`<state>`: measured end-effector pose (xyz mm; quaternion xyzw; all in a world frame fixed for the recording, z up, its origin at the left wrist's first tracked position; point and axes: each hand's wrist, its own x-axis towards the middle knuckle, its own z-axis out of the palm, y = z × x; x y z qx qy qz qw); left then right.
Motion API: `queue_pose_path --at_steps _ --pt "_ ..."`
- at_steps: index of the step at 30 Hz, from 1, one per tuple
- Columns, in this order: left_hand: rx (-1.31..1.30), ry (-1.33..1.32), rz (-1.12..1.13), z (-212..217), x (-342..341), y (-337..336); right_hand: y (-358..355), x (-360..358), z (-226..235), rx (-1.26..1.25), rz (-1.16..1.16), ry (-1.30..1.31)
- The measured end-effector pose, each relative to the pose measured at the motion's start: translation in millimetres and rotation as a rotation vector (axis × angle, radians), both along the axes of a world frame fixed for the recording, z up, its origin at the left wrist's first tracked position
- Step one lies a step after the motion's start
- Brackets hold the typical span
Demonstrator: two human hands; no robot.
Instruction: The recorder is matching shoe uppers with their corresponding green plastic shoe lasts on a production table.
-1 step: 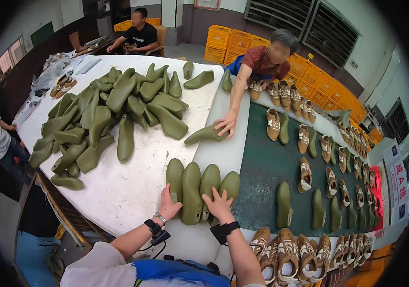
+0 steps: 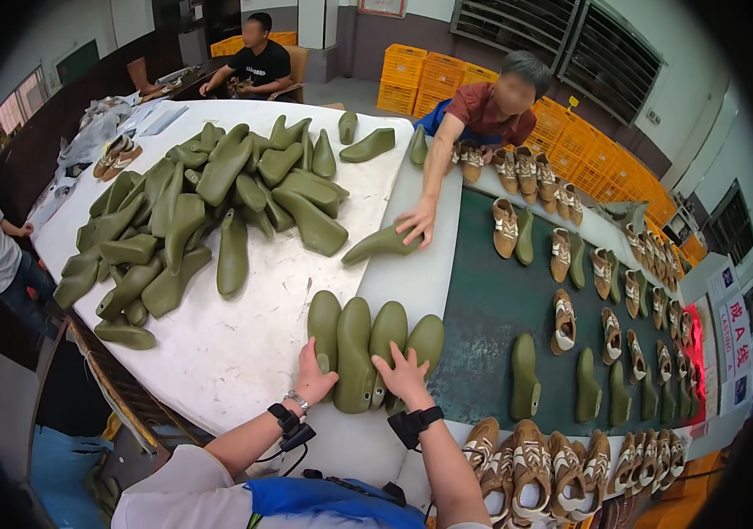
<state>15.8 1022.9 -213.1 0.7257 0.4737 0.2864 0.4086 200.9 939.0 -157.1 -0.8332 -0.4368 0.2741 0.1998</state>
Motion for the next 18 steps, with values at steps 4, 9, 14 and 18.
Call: queue_pose_path --at_steps 4,9,14,18 --pt "0.036 -0.045 -0.053 -0.8 7.4 4.8 7.9 -7.7 7.9 -0.189 0.096 -0.154" --pt "-0.016 -0.041 -0.037 1.6 16.9 10.4 11.7 -1.8 14.8 -0.111 0.191 -0.151" --pt "0.005 -0.043 -0.065 -0.9 10.6 -8.9 -2.4 -10.7 21.3 -0.141 0.174 -0.183" --pt "0.027 -0.033 -0.080 -0.5 -2.0 -30.7 -20.9 -17.3 20.7 -0.141 0.211 -0.189"
